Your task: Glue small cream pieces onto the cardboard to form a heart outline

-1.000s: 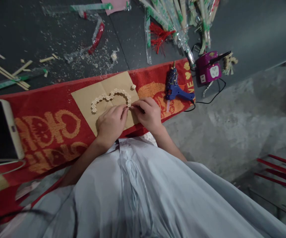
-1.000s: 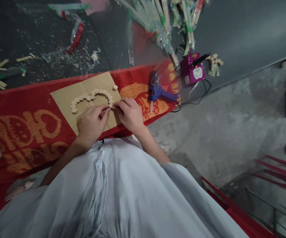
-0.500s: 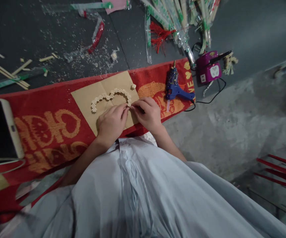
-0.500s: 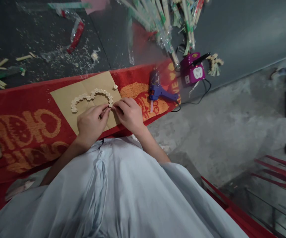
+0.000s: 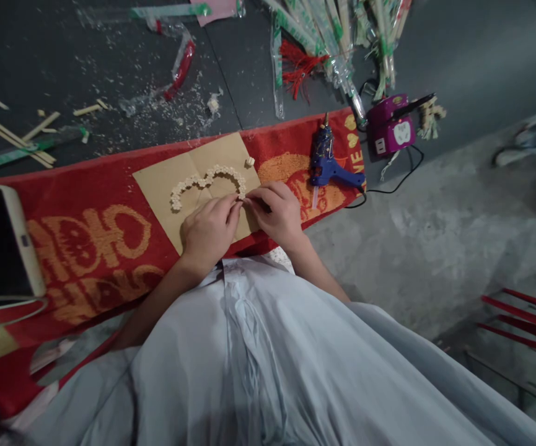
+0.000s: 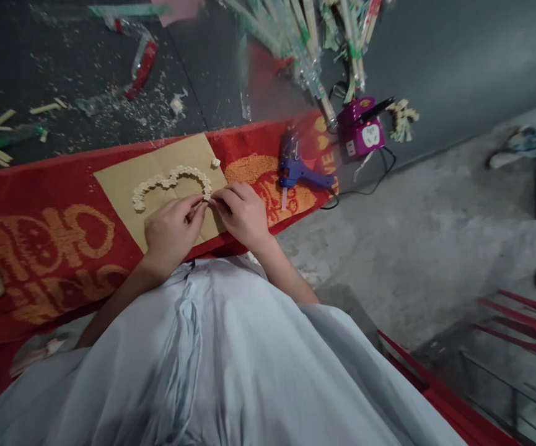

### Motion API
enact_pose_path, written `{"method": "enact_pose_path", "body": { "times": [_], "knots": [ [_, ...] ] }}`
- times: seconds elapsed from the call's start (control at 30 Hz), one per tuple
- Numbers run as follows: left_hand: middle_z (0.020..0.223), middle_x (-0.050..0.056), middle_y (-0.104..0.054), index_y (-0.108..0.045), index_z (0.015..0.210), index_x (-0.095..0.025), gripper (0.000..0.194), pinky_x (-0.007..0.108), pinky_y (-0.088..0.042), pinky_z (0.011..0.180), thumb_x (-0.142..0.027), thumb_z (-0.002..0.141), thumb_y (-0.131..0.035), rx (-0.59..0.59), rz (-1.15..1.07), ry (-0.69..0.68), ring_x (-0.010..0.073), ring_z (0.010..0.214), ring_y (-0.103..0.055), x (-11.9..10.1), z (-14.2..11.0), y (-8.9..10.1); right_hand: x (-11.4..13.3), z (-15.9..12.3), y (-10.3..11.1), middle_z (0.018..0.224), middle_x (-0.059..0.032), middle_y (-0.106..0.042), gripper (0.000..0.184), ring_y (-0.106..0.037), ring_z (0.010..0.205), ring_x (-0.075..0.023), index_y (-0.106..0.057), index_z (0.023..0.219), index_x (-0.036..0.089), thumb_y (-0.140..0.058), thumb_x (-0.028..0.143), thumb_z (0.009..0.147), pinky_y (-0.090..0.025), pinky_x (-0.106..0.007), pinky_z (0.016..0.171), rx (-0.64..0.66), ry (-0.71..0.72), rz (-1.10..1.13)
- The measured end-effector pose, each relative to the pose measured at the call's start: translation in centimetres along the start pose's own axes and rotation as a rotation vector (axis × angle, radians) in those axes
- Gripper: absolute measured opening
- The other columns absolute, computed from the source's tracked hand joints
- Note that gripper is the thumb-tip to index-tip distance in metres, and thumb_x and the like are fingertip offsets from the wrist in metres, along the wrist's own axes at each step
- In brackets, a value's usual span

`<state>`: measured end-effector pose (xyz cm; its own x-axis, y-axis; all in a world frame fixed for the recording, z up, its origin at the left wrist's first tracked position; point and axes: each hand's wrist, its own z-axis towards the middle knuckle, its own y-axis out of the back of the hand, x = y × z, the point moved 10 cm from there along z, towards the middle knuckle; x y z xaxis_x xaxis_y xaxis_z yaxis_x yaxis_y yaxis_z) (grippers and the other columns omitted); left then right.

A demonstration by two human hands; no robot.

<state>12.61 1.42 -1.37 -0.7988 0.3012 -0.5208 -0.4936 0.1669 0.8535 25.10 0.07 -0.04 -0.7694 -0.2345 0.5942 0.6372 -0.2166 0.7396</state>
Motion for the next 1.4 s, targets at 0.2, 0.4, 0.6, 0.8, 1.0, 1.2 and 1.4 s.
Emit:
{"method": "enact_pose_path", "body": {
  "times": [0.2,0.4,0.6,0.8,1.0,1.2,1.4],
  "knots": [
    [0.098,0.006,-0.076,-0.071,0.111,-0.021,0.031,0.029,-0.048,0.077,-0.037,0.096,-0.048,-0.008,0.007,0.005,0.0195,0.09,-0.069,-0.03,-0.03,0.19,0.09,-0.02,0.08,0.085,-0.0058,-0.068,0.023,-0.061,0.082,-0.0175,-0.07,0.087,0.019,-0.054,0.034,0.095,-0.05,-0.032,0.074,-0.015,0.012,-0.003],
    [0.096,0.006,-0.076,-0.071,0.111,-0.021,0.032,0.029,-0.048,0.078,-0.038,0.097,-0.047,0.001,0.01,0.002,0.0196,0.09,-0.069,-0.06,-0.04,0.1,-0.06,-0.03,-0.07,0.085,-0.0056,-0.067,0.023,-0.061,0.083,-0.0176,-0.07,0.088,0.02,-0.053,0.034,0.096,-0.05,-0.032,0.075,0.003,-0.002,-0.007],
    [0.097,0.006,-0.076,-0.071,0.111,-0.022,0.032,0.029,-0.048,0.077,-0.038,0.097,-0.047,0.001,0.013,0.005,0.0201,0.09,-0.069,-0.04,-0.07,0.13,-0.21,-0.07,-0.27,0.086,-0.006,-0.066,0.024,-0.06,0.084,-0.0181,-0.07,0.089,0.02,-0.053,0.035,0.096,-0.05,-0.033,0.076,0.021,-0.015,0.003],
    [0.099,0.007,-0.076,-0.07,0.111,-0.021,0.031,0.03,-0.048,0.08,-0.037,0.097,-0.048,0.017,-0.011,0.016,0.0202,0.093,-0.069,0.01,0.0,0.0,0.03,-0.04,0.03,0.085,-0.0061,-0.068,0.024,-0.061,0.082,-0.0179,-0.07,0.088,0.02,-0.053,0.035,0.096,-0.05,-0.032,0.075,-0.005,0.001,-0.005],
    [0.101,0.007,-0.075,-0.07,0.112,-0.021,0.032,0.03,-0.049,0.082,-0.037,0.097,-0.046,0.031,-0.013,0.016,0.0201,0.094,-0.069,-0.08,0.02,-0.03,-0.25,-0.01,-0.21,0.086,-0.0061,-0.068,0.025,-0.062,0.083,-0.0183,-0.069,0.088,0.021,-0.052,0.036,0.096,-0.051,-0.033,0.076,0.028,-0.031,-0.004],
    [0.102,0.007,-0.075,-0.07,0.112,-0.021,0.033,0.03,-0.049,0.081,-0.037,0.097,-0.046,0.037,-0.001,0.023,0.0204,0.095,-0.069,0.01,-0.05,-0.04,-0.3,-0.03,-0.33,0.087,-0.0062,-0.068,0.024,-0.061,0.084,-0.0181,-0.069,0.089,0.02,-0.053,0.036,0.096,-0.05,-0.032,0.076,0.037,-0.03,0.016],
    [0.1,0.007,-0.076,-0.071,0.11,-0.021,0.031,0.029,-0.05,0.079,-0.036,0.097,-0.047,0.007,0.009,-0.004,0.0197,0.093,-0.07,-0.25,-0.04,0.22,-0.26,-0.01,-0.25,0.086,-0.0065,-0.068,0.023,-0.061,0.083,-0.0187,-0.069,0.089,0.021,-0.053,0.036,0.095,-0.051,-0.033,0.075,0.036,-0.027,0.015]
  ]
}}
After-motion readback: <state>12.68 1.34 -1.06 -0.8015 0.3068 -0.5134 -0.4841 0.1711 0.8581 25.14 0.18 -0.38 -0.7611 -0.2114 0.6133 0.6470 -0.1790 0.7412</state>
